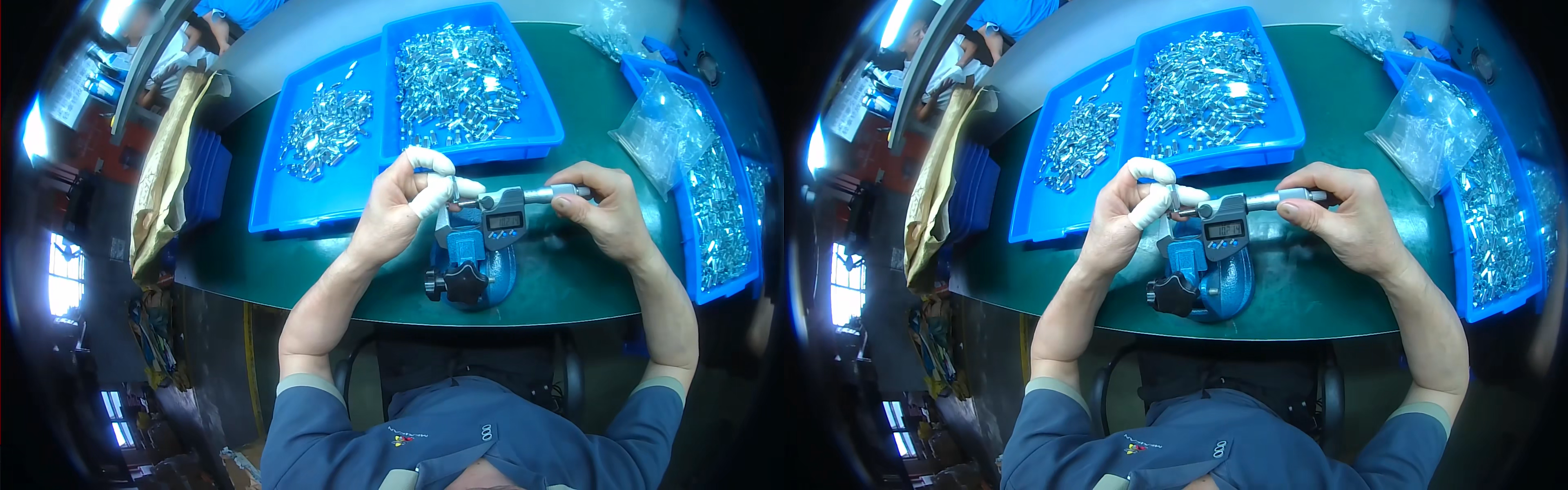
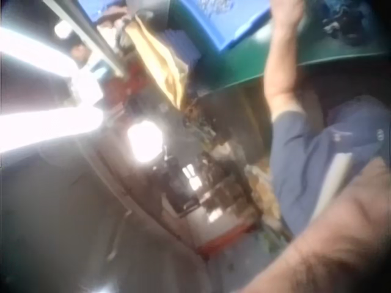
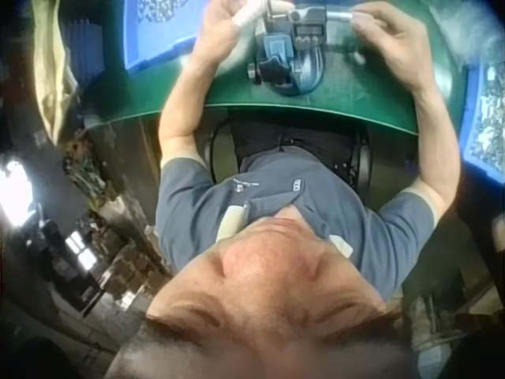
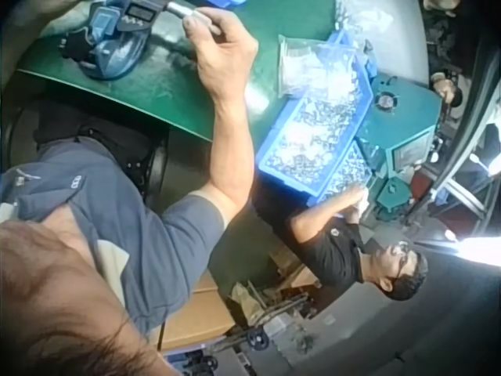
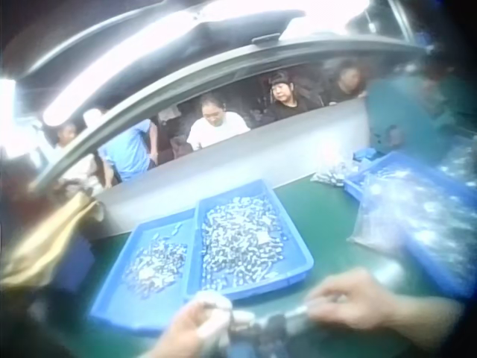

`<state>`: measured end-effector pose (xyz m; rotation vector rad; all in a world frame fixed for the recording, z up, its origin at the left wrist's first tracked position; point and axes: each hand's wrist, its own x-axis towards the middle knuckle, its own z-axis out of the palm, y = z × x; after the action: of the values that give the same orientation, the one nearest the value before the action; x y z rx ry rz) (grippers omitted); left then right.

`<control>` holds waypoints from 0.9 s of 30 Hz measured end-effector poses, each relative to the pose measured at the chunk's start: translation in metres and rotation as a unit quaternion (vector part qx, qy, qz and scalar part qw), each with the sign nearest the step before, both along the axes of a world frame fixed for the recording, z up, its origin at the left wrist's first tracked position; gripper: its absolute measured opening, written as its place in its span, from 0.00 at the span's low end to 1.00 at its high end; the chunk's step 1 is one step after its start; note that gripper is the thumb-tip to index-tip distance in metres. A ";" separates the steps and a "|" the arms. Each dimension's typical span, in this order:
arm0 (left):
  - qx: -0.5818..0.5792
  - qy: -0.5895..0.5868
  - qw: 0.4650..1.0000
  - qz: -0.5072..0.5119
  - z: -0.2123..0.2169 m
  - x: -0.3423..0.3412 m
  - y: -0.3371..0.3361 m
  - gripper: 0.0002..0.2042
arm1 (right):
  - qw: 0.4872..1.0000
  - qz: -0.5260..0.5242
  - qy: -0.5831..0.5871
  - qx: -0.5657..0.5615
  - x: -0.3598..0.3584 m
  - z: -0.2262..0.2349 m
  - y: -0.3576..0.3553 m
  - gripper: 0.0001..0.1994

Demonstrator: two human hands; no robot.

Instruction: The person measures the dimensions of small metal components with a digital caliper.

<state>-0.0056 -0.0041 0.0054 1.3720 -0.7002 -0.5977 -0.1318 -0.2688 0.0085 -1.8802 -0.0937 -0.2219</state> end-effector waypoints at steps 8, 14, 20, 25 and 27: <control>0.016 -0.009 1.000 -0.019 0.004 0.001 0.002 0.08 | 1.000 -0.001 0.010 0.000 -0.001 0.000 -0.001 0.13; 0.010 -0.009 1.000 -0.028 0.003 0.003 0.003 0.08 | 1.000 -0.002 0.007 -0.004 -0.001 0.002 0.001 0.12; 0.009 -0.017 0.999 -0.026 0.004 0.001 0.003 0.08 | 1.000 -0.003 0.005 -0.007 -0.001 0.002 0.001 0.11; 0.008 -0.010 0.999 -0.029 0.004 0.001 0.003 0.08 | 1.000 -0.004 0.013 -0.006 0.000 0.001 0.001 0.11; 0.011 -0.022 0.999 -0.032 0.002 0.002 0.003 0.09 | 1.000 -0.006 0.009 -0.001 0.001 0.000 0.002 0.11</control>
<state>-0.0032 -0.0006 0.0071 1.3909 -0.7771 -0.6289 -0.1312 -0.2671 0.0080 -1.8846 -0.0699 -0.2122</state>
